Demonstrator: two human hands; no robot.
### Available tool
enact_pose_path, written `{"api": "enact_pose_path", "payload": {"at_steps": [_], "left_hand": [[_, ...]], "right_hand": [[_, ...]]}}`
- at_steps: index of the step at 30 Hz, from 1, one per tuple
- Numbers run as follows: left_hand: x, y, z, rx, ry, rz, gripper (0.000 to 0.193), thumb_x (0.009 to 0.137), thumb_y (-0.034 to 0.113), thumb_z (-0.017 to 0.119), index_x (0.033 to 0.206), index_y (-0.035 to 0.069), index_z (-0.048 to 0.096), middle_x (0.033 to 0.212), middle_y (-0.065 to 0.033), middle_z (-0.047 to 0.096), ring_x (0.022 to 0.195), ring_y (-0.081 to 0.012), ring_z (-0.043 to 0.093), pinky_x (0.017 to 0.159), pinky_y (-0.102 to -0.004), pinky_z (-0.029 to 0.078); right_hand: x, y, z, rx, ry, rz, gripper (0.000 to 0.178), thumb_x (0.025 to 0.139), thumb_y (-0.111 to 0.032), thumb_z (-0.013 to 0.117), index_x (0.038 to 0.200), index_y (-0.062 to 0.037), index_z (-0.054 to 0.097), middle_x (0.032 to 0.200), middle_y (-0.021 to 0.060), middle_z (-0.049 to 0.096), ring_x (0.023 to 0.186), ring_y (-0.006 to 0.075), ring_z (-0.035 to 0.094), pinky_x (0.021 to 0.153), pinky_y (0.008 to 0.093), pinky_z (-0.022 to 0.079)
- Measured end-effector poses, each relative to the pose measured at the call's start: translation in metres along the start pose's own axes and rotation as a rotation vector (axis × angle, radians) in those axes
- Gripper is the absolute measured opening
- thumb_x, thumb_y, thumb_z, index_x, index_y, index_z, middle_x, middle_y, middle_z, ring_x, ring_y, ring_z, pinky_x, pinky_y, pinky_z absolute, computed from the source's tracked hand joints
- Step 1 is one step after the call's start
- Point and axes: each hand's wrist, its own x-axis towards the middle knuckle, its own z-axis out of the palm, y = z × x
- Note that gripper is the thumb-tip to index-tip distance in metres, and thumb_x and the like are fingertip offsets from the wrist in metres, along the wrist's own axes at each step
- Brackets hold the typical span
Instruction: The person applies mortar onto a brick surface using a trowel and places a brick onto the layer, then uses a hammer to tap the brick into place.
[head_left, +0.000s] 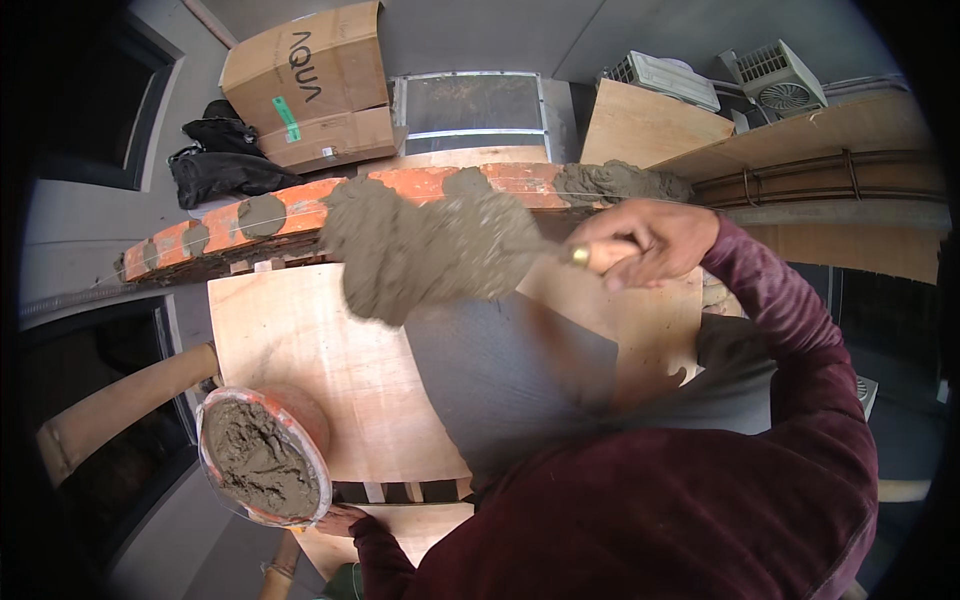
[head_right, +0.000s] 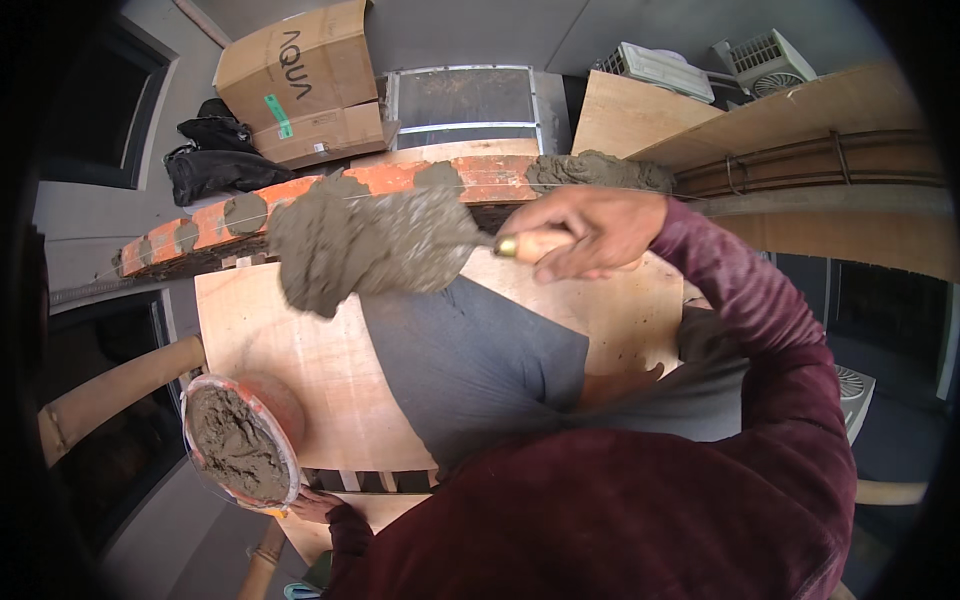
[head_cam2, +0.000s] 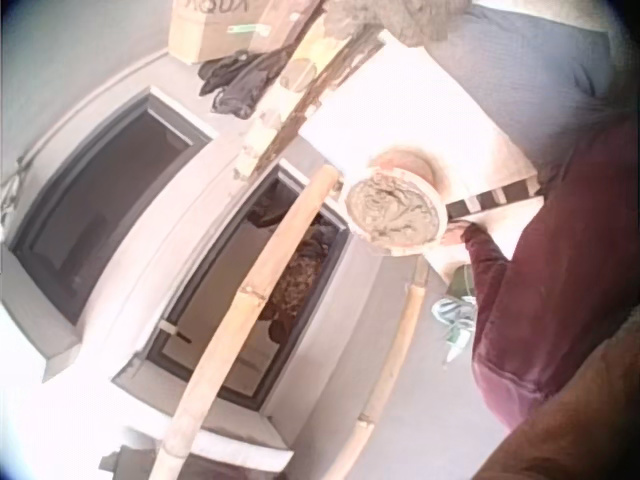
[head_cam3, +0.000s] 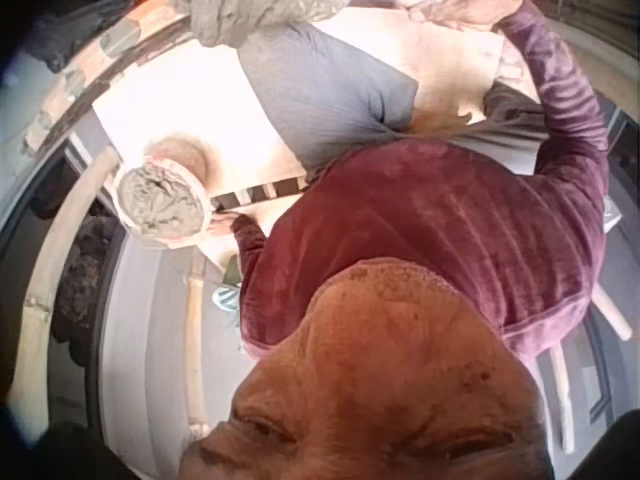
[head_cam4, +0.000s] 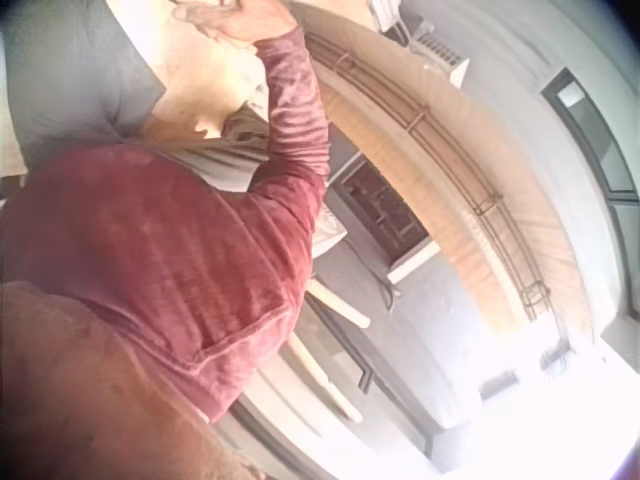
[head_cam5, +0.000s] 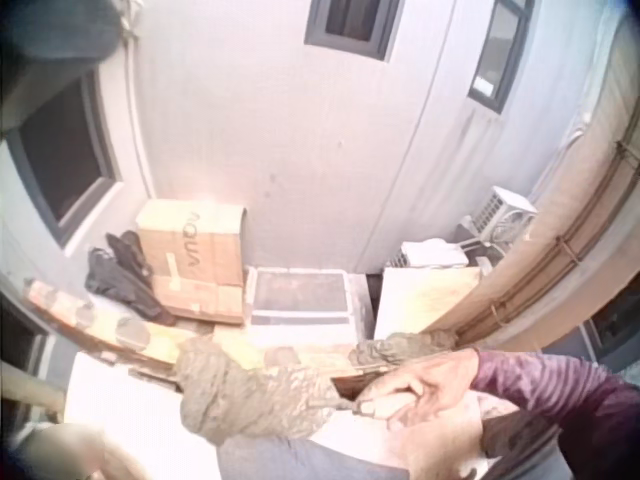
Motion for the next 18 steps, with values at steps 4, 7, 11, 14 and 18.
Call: {"api": "enact_pose_path", "payload": {"at_steps": [4,7,11,14,18], "left_hand": [[-0.009,-0.060,0.033,0.101,-0.004,0.035,0.058,0.108,0.042,0.024,0.145,0.000,0.041,0.150,-0.0259,0.038,0.134,-0.0461,0.039,0.106,-0.0550,0.035],[-0.026,-0.038,0.027,0.082,-0.067,-0.079,0.057,0.107,0.041,0.026,0.144,0.000,0.041,0.149,-0.0248,0.040,0.133,-0.0450,0.040,0.105,-0.0542,0.035],[-0.027,-0.013,0.008,0.070,-0.124,-0.151,0.056,0.106,0.039,0.029,0.143,0.000,0.042,0.148,-0.0234,0.042,0.131,-0.0436,0.042,0.105,-0.0532,0.036],[-0.026,-0.006,-0.002,0.064,-0.150,-0.184,0.055,0.105,0.039,0.031,0.142,0.000,0.043,0.146,-0.0223,0.044,0.130,-0.0425,0.043,0.104,-0.0524,0.037],[-0.031,0.000,-0.005,0.044,-0.174,-0.221,0.053,0.104,0.037,0.034,0.141,0.000,0.044,0.145,-0.0209,0.046,0.129,-0.0411,0.045,0.104,-0.0514,0.037]], "right_hand": [[-0.028,0.033,-0.066,0.000,0.150,0.070,0.046,0.092,-0.012,0.070,0.134,-0.0014,0.054,0.073,0.0002,0.058,0.047,0.0058,0.051,0.042,0.0215,0.045],[-0.037,0.060,-0.102,0.025,0.253,0.139,0.040,0.092,-0.004,0.066,0.130,-0.0003,0.056,0.071,-0.0014,0.056,0.046,0.0034,0.048,0.041,0.0194,0.042],[-0.032,0.105,-0.132,-0.153,0.370,0.173,0.041,0.088,-0.004,0.067,0.127,0.0008,0.057,0.074,0.0027,0.059,0.057,0.0115,0.056,0.053,0.0280,0.049],[-0.008,0.137,-0.140,-0.567,0.341,0.019,0.043,0.084,-0.008,0.067,0.124,0.0021,0.058,0.085,0.0133,0.066,0.086,0.0276,0.067,0.077,0.0420,0.052],[0.034,0.174,-0.109,-1.032,0.431,0.182,0.045,0.084,-0.005,0.059,0.128,-0.0012,0.055,0.107,0.0204,0.066,0.094,0.0377,0.068,0.078,0.0466,0.053]]}}
